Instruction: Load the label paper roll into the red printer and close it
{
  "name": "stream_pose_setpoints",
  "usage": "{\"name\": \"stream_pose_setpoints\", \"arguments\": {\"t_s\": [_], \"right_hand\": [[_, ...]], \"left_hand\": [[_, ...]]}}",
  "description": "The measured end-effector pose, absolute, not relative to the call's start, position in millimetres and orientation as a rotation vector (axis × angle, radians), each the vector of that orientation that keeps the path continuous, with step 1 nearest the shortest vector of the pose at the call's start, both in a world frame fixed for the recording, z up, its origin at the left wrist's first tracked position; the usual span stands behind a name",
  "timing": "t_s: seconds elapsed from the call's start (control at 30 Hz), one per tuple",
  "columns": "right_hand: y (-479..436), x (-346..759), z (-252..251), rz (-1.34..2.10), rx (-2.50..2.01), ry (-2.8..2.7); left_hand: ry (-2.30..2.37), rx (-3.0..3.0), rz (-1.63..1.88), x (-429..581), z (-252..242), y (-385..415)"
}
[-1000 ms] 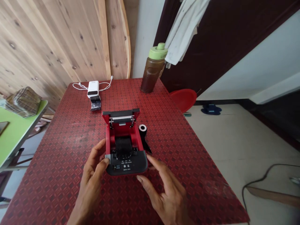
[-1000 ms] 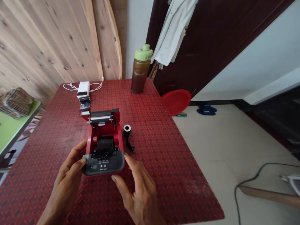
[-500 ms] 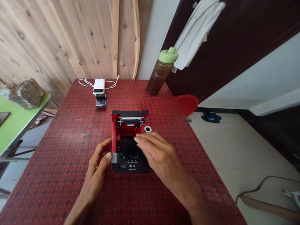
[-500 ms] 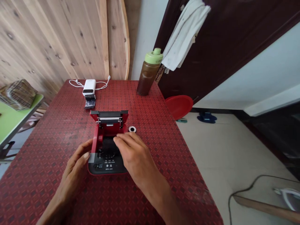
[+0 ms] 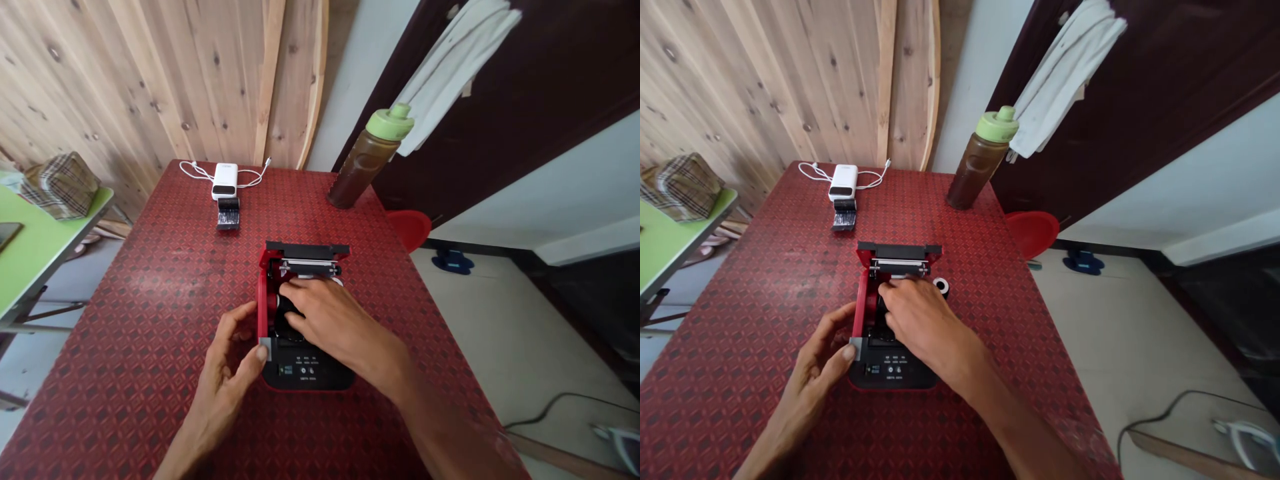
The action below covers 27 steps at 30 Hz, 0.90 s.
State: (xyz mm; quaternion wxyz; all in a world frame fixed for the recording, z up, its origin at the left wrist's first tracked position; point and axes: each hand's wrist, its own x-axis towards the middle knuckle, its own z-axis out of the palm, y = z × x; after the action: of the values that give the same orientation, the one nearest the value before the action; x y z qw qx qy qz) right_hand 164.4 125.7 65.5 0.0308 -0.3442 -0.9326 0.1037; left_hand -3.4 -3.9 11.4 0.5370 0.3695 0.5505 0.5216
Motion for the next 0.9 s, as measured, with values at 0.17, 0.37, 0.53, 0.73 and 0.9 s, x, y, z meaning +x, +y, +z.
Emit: {"name": "stream_pose_setpoints", "arguments": {"t_s": [0.17, 0.37, 0.53, 0.73, 0.9], "right_hand": [[113.8, 168.5, 71.9, 0.273, -1.083, -2.723], [92.1, 190.1, 94.2, 0.196, -1.022, -2.461], [77.2, 266.2, 96.2, 0.571, -0.998, -2.137], [53.2, 310.3, 43.3, 0.847, -1.270, -1.907], [46.9, 283.8, 16.4, 0.960, -1.318, -1.931]], "left_hand": [[1.308, 0.884, 1.252, -3.4, 10.6, -2.3], [1.320, 0.873, 1.234, -3.4, 12.2, -3.4], [1.375, 0.891, 1.237, -3.9, 13.0, -3.7], [1.452, 0.933, 1.251, -3.1, 13.1, 0.0], [1.521, 0.927, 1.247, 1.0, 18.5, -1.8]]}}
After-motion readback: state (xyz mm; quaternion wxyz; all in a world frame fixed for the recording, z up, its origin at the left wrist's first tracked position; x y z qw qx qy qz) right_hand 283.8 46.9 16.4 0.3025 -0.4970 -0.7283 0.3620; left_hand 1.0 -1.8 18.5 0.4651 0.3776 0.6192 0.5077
